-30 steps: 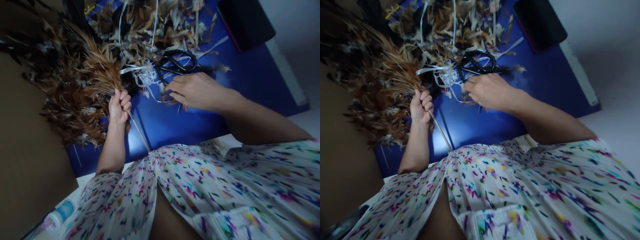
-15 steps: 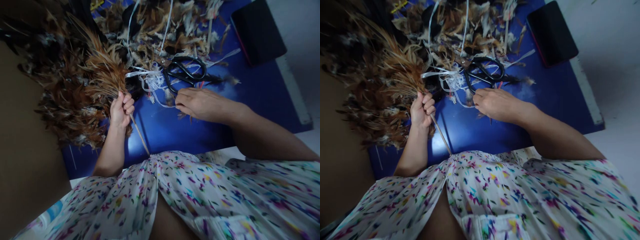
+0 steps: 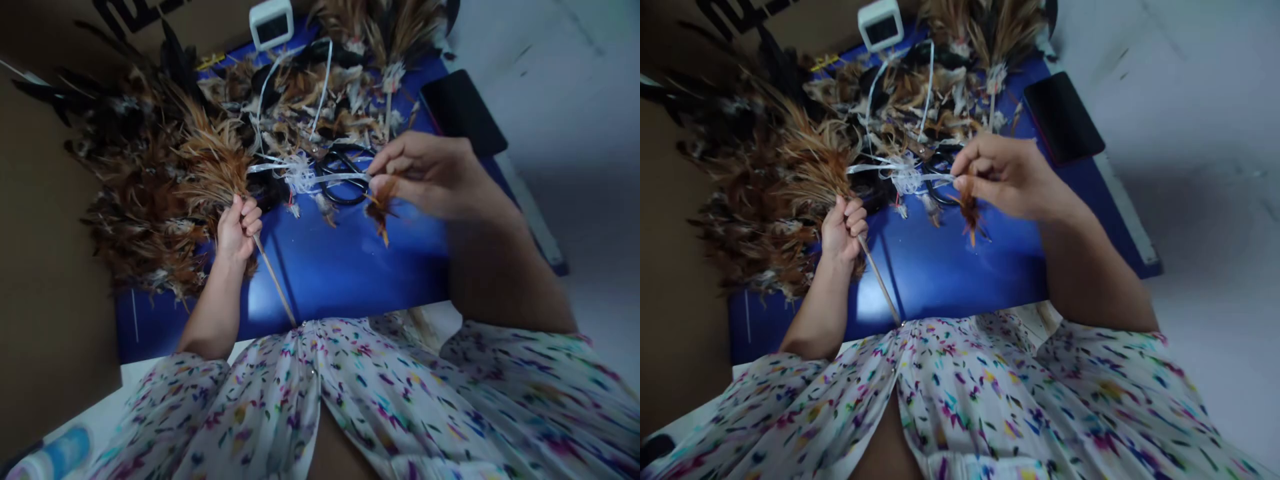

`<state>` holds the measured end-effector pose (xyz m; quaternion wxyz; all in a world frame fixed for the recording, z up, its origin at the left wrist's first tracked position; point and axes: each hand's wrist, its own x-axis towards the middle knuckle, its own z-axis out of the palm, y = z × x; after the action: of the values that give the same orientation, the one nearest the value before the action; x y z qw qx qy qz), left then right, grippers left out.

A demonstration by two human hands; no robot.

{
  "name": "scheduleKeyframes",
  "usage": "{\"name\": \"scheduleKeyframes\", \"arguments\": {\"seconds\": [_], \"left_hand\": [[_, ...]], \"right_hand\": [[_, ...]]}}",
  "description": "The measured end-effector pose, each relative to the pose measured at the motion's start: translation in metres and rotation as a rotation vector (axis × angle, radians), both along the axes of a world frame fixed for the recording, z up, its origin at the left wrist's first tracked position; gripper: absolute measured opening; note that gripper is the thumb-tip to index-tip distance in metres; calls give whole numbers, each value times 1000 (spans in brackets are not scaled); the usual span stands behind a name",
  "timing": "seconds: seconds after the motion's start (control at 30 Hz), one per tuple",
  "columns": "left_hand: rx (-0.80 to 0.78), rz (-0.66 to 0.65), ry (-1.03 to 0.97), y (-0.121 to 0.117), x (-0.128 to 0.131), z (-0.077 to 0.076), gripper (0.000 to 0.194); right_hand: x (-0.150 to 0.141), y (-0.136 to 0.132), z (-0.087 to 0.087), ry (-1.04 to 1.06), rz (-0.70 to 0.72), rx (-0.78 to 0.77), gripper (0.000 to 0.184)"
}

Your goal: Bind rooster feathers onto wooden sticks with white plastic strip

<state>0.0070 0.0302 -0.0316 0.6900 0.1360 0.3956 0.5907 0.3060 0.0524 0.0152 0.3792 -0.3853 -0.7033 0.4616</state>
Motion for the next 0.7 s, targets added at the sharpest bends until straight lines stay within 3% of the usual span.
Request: {"name": "scheduleKeyframes", "arguments": {"seconds": [0.13,0.27,0.53,0.7], "left_hand": [[15,42,32,-3,-2,3,32],[60,80,30,-5,-2,13,31],[91,89,80,-19,16,47,32],[82,80,93,-24,37,55,32]], "right_hand": [[7,7,1,277,-81,-128,26],[10,6,5,422,-90,-94,28],[7,0,11,302,-210,-69,23],[8,-2,20,170,-353,-33,33]]}}
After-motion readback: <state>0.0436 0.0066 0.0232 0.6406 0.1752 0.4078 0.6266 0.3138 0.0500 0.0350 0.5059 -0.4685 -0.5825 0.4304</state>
